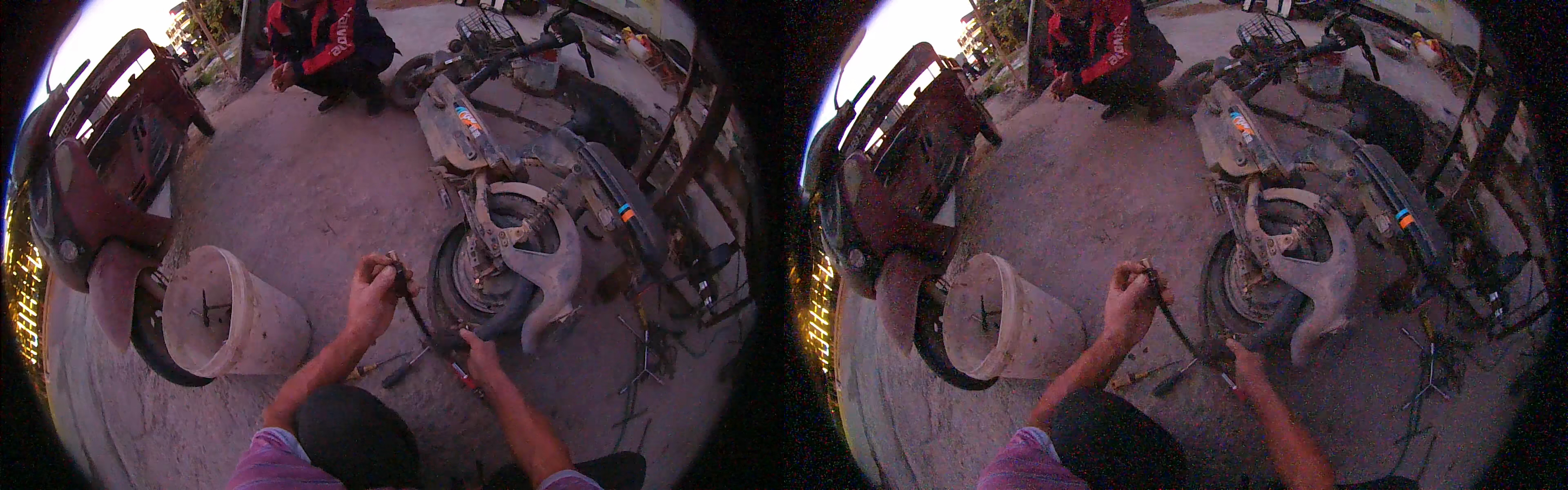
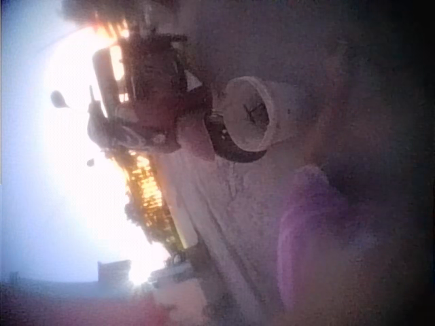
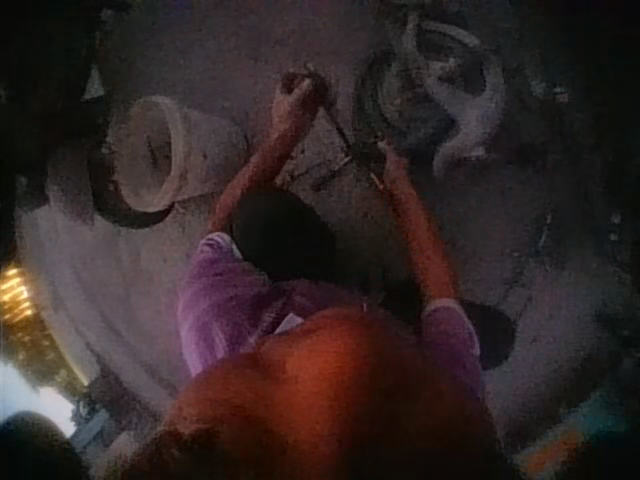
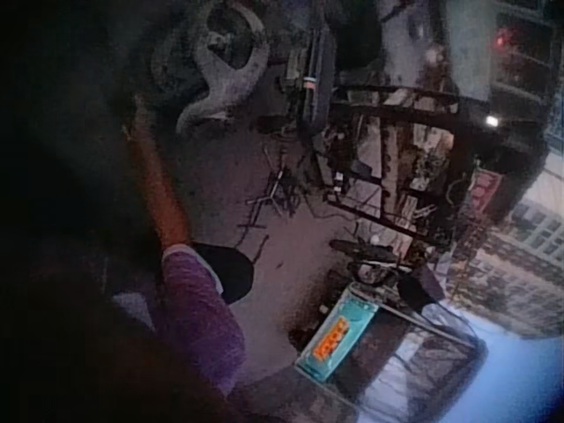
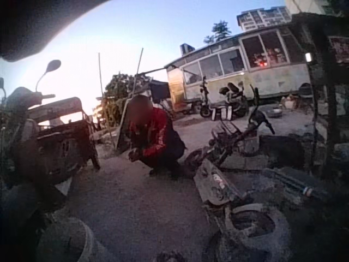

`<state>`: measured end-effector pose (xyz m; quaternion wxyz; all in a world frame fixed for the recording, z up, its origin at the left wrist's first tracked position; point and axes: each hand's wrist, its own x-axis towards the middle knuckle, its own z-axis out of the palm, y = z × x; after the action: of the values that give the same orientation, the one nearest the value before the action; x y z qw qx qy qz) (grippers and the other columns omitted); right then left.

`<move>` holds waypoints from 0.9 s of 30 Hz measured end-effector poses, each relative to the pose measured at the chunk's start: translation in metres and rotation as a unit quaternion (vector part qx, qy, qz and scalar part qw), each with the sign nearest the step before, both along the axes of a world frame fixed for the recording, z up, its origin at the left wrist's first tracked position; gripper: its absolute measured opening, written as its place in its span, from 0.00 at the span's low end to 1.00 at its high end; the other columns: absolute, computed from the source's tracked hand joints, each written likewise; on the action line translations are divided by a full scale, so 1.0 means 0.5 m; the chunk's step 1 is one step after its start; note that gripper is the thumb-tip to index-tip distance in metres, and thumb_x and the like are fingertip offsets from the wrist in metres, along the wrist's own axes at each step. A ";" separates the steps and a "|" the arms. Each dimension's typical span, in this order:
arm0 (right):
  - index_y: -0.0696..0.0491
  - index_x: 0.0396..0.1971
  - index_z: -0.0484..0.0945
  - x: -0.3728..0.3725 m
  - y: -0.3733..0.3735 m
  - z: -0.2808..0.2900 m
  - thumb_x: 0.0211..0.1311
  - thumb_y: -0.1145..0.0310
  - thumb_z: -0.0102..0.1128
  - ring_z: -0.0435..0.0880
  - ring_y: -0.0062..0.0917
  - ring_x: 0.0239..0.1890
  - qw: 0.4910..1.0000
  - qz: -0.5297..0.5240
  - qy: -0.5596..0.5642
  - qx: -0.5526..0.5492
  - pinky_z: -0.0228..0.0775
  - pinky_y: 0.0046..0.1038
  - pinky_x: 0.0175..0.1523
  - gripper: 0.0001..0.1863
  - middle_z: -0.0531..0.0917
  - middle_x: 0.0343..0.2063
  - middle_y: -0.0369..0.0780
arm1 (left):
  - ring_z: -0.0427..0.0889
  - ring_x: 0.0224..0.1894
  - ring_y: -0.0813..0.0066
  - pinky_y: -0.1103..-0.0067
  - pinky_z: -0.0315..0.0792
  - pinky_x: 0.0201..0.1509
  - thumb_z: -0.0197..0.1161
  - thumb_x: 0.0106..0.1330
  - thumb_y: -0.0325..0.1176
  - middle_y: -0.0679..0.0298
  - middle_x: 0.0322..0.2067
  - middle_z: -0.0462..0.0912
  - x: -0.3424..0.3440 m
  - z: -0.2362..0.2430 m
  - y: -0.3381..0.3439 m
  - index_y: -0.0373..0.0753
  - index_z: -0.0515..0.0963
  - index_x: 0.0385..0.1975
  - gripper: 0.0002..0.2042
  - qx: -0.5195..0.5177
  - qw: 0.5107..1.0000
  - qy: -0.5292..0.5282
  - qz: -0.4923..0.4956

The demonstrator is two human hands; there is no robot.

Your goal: The person removes a motorcycle tire from the rim, uses a screwdriver to pry the tire bead, and then uses an air hose to inflate the tire. The person works on the tire while squatting on the ground.

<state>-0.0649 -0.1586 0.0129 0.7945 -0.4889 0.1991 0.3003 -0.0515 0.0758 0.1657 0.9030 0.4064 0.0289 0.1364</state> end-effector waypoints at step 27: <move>0.57 0.49 0.81 -0.005 -0.012 0.015 0.65 0.61 0.64 0.80 0.30 0.51 0.939 -0.010 -0.228 -0.259 0.68 0.32 0.59 0.19 0.84 0.47 0.40 | 0.83 0.32 0.76 0.74 0.77 0.36 0.63 0.69 0.33 0.59 0.35 0.86 -0.061 -0.113 -0.006 0.35 0.77 0.52 0.15 0.499 0.820 0.223 -0.172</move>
<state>-0.0675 -0.1646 0.0206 0.6674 -0.7310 0.0888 0.1109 -0.0821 0.0728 0.1089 0.5546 0.8188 0.0874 -0.1203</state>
